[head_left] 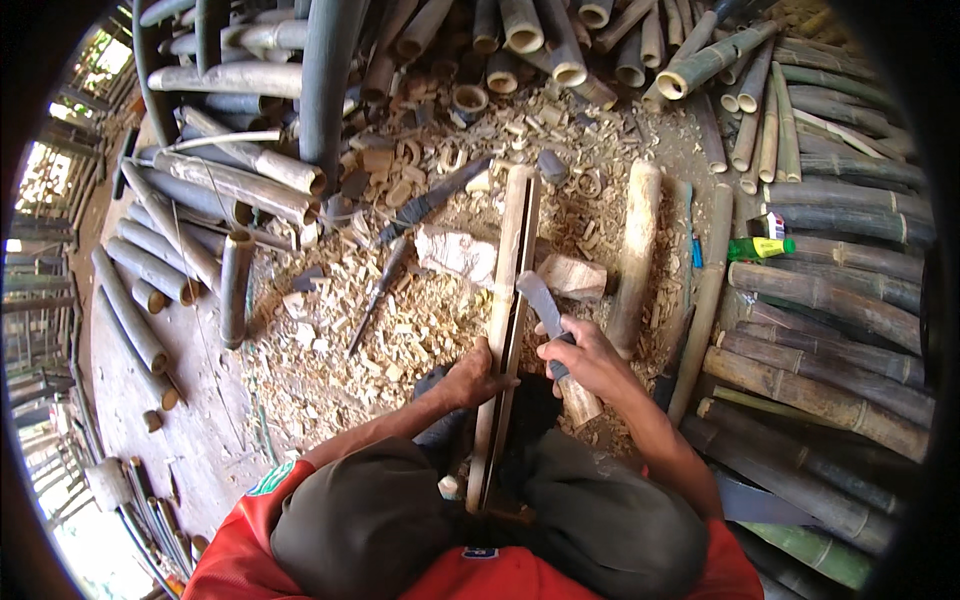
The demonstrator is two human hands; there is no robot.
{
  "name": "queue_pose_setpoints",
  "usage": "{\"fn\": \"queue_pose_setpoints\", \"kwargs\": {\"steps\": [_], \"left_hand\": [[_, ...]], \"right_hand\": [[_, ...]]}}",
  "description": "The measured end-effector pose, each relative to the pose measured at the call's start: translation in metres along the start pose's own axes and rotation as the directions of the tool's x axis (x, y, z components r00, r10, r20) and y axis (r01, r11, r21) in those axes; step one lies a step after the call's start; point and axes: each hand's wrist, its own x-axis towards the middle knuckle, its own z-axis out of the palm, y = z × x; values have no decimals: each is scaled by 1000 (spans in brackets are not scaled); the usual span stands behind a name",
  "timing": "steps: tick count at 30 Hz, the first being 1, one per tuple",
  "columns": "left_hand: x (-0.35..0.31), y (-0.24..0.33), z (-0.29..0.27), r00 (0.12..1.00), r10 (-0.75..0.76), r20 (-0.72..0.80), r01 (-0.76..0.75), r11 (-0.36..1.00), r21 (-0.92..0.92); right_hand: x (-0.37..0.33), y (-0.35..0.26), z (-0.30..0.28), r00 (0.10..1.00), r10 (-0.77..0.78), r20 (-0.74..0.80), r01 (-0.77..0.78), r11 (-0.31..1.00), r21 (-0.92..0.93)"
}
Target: The person carves bamboo poles using a hand tool and fits the pieces together to construct a furniture frame.
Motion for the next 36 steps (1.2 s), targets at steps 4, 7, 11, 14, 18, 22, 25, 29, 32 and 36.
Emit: {"fn": "queue_pose_setpoints", "kwargs": {"steps": [4, 7, 11, 14, 18, 22, 25, 29, 32, 36], "left_hand": [[-1, 0, -3, 1000, -11, 21, 12, 999, -31], [-4, 5, -9, 1000, -8, 17, 8, 1000, 1], [1, 4, -8, 1000, -11, 18, 11, 1000, 3], [0, 1, -6, 1000, -16, 0, 16, 1000, 18], [6, 2, -9, 998, -46, 31, 44, 998, 52], [1, 32, -10, 989, -100, 108, 78, 978, 192], [12, 10, -5, 998, -58, 15, 56, 993, 103], [11, 2, -2, 997, 37, -72, -35, 999, 21], [6, -3, -2, 1000, 1, -19, -4, 989, -147], [3, 8, -15, 994, 87, -68, -98, 977, -187]], "right_hand": [[-14, -10, -3, 999, 39, 3, -39, 999, 12], [-17, 1, 2, 998, 57, 15, -57, 997, -45], [-7, 1, 3, 998, 52, 28, -51, 998, -21], [3, -2, -3, 994, 80, 70, -78, 996, -32], [31, -5, -22, 988, 85, 132, -76, 994, -74], [59, -42, -46, 917, 305, 257, -326, 944, 43], [79, -45, -59, 876, 310, 369, -377, 918, 124], [31, -23, -27, 960, 216, 178, -222, 975, 19], [-10, 24, 8, 994, -102, -37, 98, 990, -102], [-22, 40, 25, 984, -134, -120, 173, 886, 429]]}}
